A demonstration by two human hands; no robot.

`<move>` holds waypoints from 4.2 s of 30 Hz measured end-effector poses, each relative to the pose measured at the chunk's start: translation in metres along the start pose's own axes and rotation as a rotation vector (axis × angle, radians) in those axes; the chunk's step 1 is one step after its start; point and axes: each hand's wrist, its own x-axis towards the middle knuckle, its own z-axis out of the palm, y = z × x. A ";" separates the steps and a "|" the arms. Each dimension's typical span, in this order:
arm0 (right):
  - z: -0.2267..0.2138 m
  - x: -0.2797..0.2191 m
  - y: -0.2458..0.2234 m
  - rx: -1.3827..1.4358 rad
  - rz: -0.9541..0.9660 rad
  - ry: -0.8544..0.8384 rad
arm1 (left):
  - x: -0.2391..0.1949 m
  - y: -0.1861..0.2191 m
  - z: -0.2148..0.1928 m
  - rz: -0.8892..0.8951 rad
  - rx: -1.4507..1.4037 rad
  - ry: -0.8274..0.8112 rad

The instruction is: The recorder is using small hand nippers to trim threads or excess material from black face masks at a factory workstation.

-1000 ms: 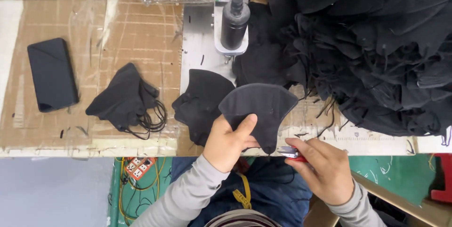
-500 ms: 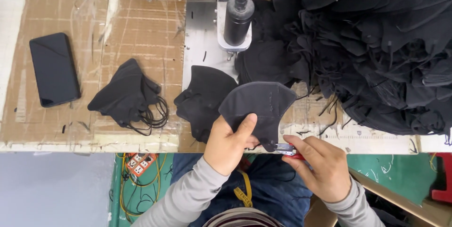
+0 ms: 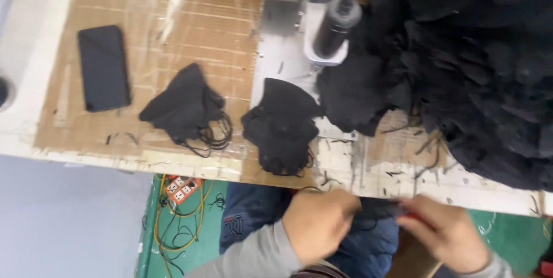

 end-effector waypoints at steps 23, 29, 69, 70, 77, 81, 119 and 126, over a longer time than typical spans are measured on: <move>0.064 0.155 -0.032 -0.001 -0.254 0.432 | 0.054 -0.140 -0.028 -0.365 0.182 0.618; 0.112 0.159 -0.017 -0.123 -0.228 -0.147 | 0.037 -0.112 -0.047 -0.265 -0.120 0.807; -0.040 0.123 0.065 1.093 0.431 0.979 | 0.108 0.006 -0.057 0.284 -0.193 0.440; -0.043 0.123 0.062 1.093 0.437 0.932 | 0.113 0.008 -0.054 0.281 -0.226 0.427; -0.021 0.112 0.066 1.071 0.533 0.819 | 0.143 0.008 -0.025 0.130 -0.601 0.232; -0.010 0.109 0.060 0.969 0.641 0.630 | 0.157 -0.027 -0.004 0.026 -0.327 0.091; -0.007 0.062 -0.065 -0.061 0.209 0.384 | 0.082 0.028 0.015 0.020 -0.758 0.223; -0.011 0.060 -0.067 -0.043 0.174 0.364 | 0.073 0.031 0.010 -0.009 -0.720 0.223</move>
